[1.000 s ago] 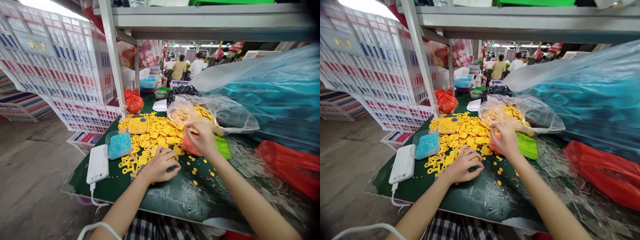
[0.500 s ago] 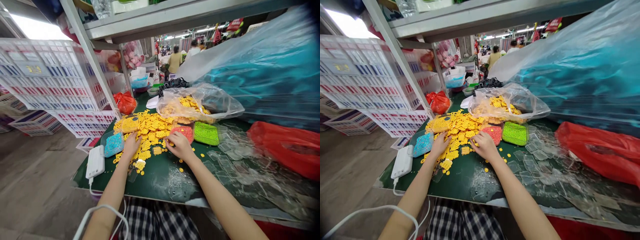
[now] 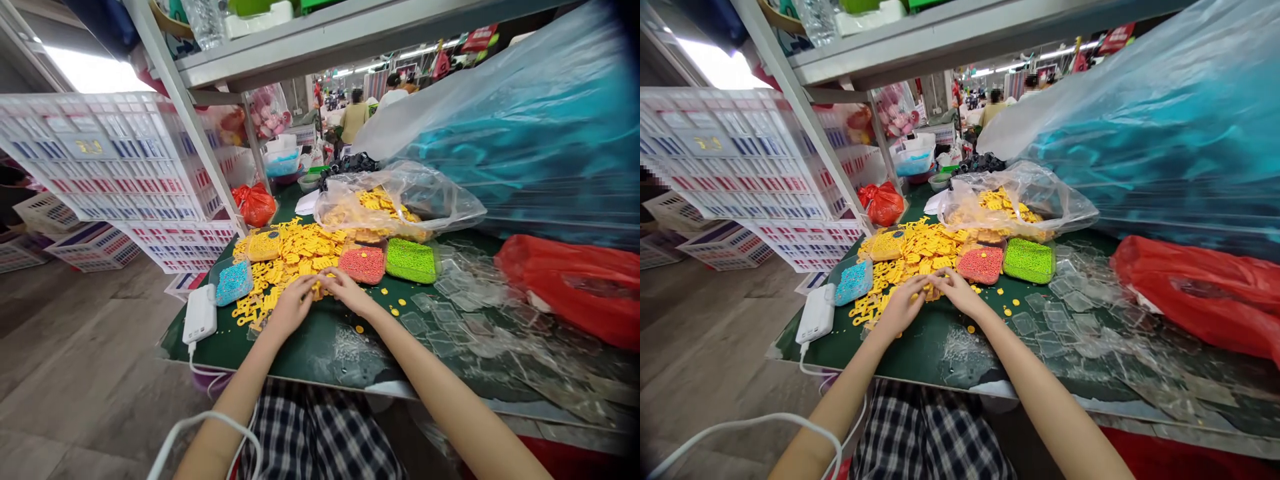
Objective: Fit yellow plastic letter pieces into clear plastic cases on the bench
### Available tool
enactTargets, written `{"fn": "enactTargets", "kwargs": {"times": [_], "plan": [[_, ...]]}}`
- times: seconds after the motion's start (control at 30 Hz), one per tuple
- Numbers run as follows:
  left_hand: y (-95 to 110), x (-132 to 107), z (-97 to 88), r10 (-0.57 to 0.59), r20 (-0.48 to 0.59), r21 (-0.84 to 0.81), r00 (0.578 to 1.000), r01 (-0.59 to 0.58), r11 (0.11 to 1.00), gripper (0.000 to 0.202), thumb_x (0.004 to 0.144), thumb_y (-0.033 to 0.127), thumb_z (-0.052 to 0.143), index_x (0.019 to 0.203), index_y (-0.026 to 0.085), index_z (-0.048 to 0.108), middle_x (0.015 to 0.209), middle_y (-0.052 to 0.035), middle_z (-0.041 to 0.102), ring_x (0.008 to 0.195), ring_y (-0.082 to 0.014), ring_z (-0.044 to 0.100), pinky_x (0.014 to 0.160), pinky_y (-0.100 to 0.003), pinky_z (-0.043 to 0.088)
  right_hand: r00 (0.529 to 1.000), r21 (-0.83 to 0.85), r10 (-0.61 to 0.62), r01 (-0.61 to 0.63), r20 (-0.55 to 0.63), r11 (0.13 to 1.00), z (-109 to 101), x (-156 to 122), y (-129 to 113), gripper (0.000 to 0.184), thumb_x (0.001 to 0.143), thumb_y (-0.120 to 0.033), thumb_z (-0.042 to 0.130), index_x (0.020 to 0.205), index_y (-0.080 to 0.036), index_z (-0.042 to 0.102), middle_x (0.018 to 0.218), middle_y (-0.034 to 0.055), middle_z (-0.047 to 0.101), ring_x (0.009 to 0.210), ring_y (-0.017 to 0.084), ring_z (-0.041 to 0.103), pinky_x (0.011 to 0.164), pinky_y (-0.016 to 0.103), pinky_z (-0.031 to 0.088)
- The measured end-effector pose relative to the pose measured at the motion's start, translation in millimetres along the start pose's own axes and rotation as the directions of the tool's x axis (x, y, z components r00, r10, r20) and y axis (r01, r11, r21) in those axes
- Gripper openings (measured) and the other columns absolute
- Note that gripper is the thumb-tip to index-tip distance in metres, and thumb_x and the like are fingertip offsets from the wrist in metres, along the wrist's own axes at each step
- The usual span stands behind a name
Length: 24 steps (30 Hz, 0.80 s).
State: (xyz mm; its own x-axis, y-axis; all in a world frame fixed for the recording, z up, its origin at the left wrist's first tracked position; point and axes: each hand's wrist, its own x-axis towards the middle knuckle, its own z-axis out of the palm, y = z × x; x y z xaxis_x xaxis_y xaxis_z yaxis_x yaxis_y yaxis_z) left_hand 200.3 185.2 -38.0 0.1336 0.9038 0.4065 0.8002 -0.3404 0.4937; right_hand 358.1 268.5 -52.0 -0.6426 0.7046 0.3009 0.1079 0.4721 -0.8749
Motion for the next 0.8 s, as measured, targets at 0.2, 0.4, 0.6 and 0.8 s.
{"fn": "enactTargets", "kwargs": {"times": [0.2,0.4,0.6,0.8], "plan": [[8,-23,-22.0,-0.168,0.127,-0.176,0.978,0.189,0.966,0.041,0.091,0.042,0.053,0.127,0.024,0.059,0.130,-0.0077,0.062,0.123,-0.0235,0.056,0.106,-0.041,0.044,0.954,0.305,0.142,-0.222,0.264,0.926,-10,-1,3,0.051,0.072,-0.060,0.066,0.098,-0.019,0.052,0.064,-0.0067,0.055,0.054,0.009,0.044,0.051,0.022,0.032],[-37,-64,-65.9,-0.511,-0.315,-0.141,0.800,0.493,0.859,0.047,0.084,0.056,0.052,0.106,0.017,0.067,0.105,-0.0092,0.072,0.093,-0.0237,0.066,0.087,-0.037,0.053,0.945,0.180,0.076,-0.139,0.317,0.974,5,-5,4,0.028,0.076,-0.034,0.069,0.096,-0.017,0.061,0.079,-0.0005,0.062,0.066,0.012,0.055,0.062,0.026,0.042],[-63,-100,-77.0,-0.482,-0.273,0.201,0.833,0.539,0.818,0.040,0.083,0.051,0.051,0.099,0.020,0.069,0.096,-0.0083,0.073,0.082,-0.0256,0.066,0.078,-0.038,0.052,0.951,-0.063,-0.005,0.025,0.309,0.998,21,-6,3,0.017,0.083,-0.027,0.062,0.095,-0.017,0.066,0.091,0.0057,0.069,0.077,0.017,0.061,0.068,0.030,0.047],[-74,-116,-69.2,-0.380,-0.241,0.276,0.893,0.438,0.856,0.037,0.087,0.049,0.048,0.096,0.020,0.070,0.104,-0.0098,0.072,0.094,-0.0267,0.066,0.088,-0.043,0.050,0.959,-0.177,-0.007,0.060,0.285,0.982,8,-7,0,0.028,0.083,-0.018,0.055,0.109,-0.016,0.067,0.103,0.0098,0.071,0.086,0.020,0.065,0.075,0.034,0.051]]}}
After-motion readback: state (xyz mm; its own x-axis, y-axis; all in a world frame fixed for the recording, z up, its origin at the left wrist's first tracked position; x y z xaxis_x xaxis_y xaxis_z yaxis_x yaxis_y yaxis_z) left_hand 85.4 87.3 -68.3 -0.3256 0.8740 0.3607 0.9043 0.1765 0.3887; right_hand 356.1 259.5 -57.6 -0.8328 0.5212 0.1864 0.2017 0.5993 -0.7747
